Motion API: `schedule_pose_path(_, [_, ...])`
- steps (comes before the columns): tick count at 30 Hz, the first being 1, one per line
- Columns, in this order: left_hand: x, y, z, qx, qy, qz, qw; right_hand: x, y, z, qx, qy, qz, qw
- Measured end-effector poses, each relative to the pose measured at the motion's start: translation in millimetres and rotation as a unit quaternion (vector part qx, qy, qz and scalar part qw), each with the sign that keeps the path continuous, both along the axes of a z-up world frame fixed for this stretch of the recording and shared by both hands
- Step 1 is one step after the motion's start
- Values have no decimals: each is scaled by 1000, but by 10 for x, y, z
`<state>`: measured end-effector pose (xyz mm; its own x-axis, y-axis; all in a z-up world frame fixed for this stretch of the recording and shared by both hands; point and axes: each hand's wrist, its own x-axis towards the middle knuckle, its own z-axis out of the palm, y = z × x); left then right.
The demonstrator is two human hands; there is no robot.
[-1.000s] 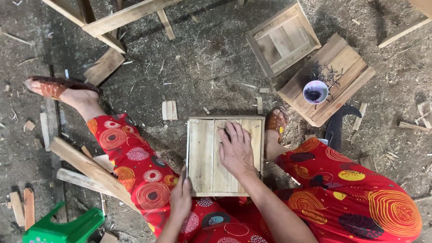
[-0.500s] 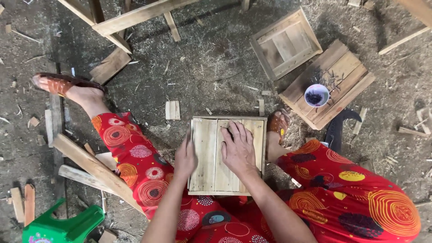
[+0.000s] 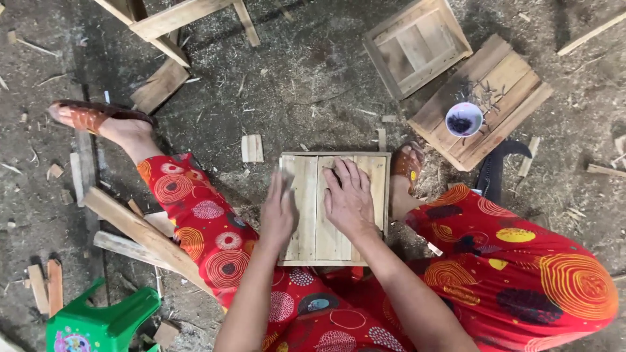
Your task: Sanding the surfaces of a small handmade wooden box to smooth the finish.
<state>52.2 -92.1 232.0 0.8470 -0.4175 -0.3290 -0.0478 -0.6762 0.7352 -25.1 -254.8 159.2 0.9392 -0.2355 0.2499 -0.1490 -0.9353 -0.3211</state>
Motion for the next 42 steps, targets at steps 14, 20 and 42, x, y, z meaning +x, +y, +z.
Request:
schedule_pose_path(14, [-1479,687,-460,147,-242,-229,931,30,17,453,39,48,16,998])
schedule_pose_path(20, [-406,-64,-654,168,-286,-209,920,-37,-20,100,7,-16,5,1000])
schedule_pose_path(42, [-958,25,-679,121,-335,-213,910,-93,-149,171,237,-101,-22,966])
